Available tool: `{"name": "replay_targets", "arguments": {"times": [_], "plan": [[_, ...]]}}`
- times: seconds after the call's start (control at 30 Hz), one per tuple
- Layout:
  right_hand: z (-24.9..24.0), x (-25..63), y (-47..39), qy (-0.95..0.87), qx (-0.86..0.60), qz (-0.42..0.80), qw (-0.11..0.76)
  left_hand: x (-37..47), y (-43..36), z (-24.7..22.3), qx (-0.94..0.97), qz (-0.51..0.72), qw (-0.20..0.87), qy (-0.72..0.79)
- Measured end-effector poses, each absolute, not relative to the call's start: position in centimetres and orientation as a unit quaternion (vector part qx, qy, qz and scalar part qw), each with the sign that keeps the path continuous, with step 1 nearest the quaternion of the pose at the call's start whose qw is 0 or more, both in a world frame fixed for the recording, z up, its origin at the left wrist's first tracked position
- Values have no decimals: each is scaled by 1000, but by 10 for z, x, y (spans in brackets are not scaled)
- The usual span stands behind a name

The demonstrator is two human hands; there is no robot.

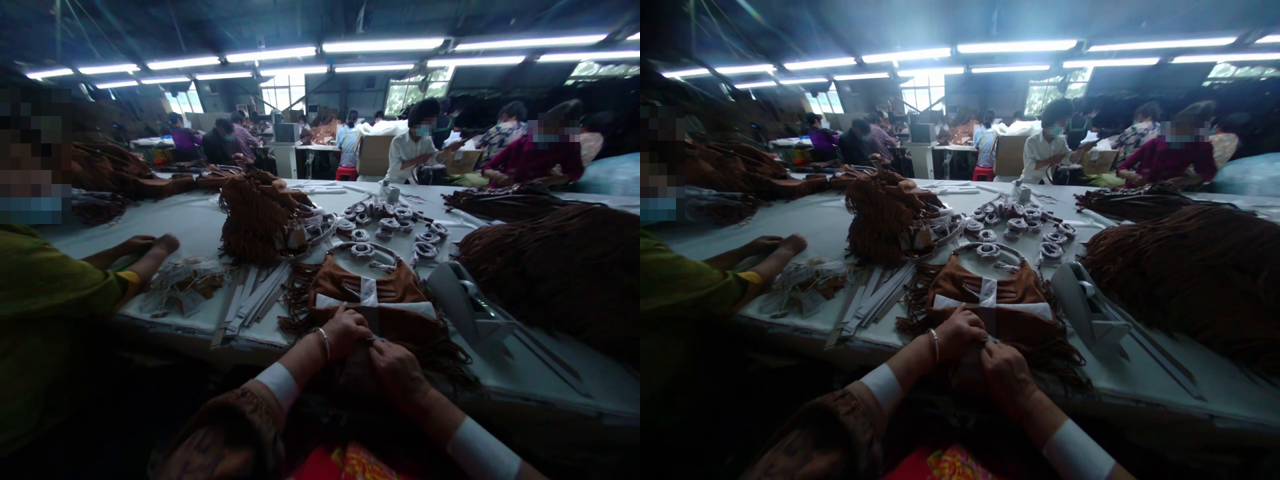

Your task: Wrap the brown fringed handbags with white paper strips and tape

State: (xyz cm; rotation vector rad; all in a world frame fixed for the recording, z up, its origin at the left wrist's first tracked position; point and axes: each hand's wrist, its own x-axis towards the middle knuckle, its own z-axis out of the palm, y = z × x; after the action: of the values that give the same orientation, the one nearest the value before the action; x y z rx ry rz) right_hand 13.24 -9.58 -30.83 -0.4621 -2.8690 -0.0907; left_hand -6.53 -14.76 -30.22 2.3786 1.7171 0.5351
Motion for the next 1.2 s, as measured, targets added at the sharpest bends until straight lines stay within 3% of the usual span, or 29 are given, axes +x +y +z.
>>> {"name": "replay_targets", "arguments": {"times": [0.3,0.53,1.03,1.2], "plan": [[-318,137,-105,-975,-133,-1,179,-66,-155,-313,813,176,11,555],[-296,154,-85,-954,-170,31,245,-66,-153,-321,816,177,-15,550],[-313,148,-79,-968,-157,44,192,-67,-157,-310,809,187,33,557],[-304,151,-75,-967,-132,127,176,-69,-156,-316,820,179,14,543]]}}
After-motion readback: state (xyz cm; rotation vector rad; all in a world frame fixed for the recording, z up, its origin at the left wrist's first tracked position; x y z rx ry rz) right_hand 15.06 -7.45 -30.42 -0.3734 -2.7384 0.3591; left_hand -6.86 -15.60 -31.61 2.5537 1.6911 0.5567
